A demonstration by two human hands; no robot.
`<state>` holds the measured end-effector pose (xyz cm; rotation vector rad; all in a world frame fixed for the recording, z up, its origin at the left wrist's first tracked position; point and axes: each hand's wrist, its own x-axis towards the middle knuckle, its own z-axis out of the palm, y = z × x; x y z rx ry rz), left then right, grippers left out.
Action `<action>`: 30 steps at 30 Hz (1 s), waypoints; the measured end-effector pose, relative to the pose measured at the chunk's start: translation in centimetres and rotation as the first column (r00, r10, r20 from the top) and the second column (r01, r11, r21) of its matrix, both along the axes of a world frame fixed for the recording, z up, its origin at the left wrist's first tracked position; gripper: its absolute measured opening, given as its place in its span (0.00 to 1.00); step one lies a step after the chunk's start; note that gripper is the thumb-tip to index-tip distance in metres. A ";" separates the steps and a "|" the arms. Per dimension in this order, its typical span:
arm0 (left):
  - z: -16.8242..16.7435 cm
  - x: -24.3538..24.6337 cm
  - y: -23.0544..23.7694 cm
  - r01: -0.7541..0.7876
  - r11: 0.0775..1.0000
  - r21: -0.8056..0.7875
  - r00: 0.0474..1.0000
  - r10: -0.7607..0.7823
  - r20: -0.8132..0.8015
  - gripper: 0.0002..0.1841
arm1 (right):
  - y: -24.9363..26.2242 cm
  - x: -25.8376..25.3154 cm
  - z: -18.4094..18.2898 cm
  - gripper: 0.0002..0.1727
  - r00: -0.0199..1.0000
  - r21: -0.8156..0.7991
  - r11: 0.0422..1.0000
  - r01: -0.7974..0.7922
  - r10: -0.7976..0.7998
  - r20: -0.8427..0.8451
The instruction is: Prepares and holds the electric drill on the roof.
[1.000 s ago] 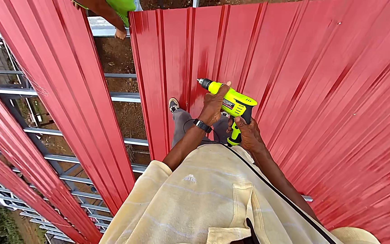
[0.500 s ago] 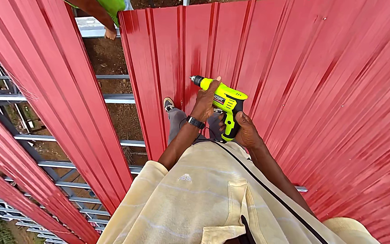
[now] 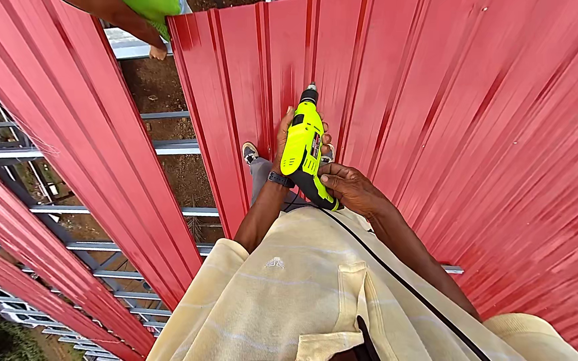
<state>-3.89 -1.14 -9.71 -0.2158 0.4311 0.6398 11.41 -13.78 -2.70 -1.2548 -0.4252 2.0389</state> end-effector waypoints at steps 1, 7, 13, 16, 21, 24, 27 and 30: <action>-0.4 0.0 0.1 -0.011 1.000 -0.002 0.999 0.011 0.046 0.38 | 0.1 0.0 0.0 0.12 1.000 -0.017 1.000 -0.014 0.014 -0.007; 0.8 0.3 0.5 0.014 1.000 0.005 0.975 -0.015 0.220 0.37 | 0.6 0.2 0.1 0.08 0.996 -0.044 0.999 -0.029 0.025 -0.090; 5.0 0.3 1.0 0.002 1.000 -0.021 0.981 0.002 0.193 0.31 | 0.8 -0.2 0.1 0.08 0.989 -0.114 0.993 0.034 -0.050 -0.142; 9.1 -0.1 0.9 0.004 0.999 -0.038 1.000 -0.003 0.019 0.28 | 0.8 -0.1 0.1 0.08 0.983 -0.135 0.990 0.043 -0.066 -0.173; 1.1 0.7 0.2 0.031 0.999 0.020 0.965 -0.035 0.260 0.37 | 0.5 -0.1 -0.2 0.08 0.975 -0.156 0.986 0.054 -0.085 -0.204; 5.9 0.4 1.1 0.044 0.998 -0.038 0.984 -0.036 0.174 0.30 | 0.5 -0.1 -0.3 0.08 0.975 -0.161 0.985 0.053 -0.086 -0.204; 9.7 -0.5 0.8 0.000 0.997 0.079 0.985 -0.014 0.172 0.27 | 0.5 -0.2 -0.3 0.08 0.976 -0.149 0.987 0.055 -0.084 -0.199; 15.1 -1.0 0.2 -0.032 0.993 0.110 0.992 0.044 -0.117 0.25 | 0.4 -0.5 -0.2 0.07 0.977 -0.178 0.980 0.086 -0.117 -0.176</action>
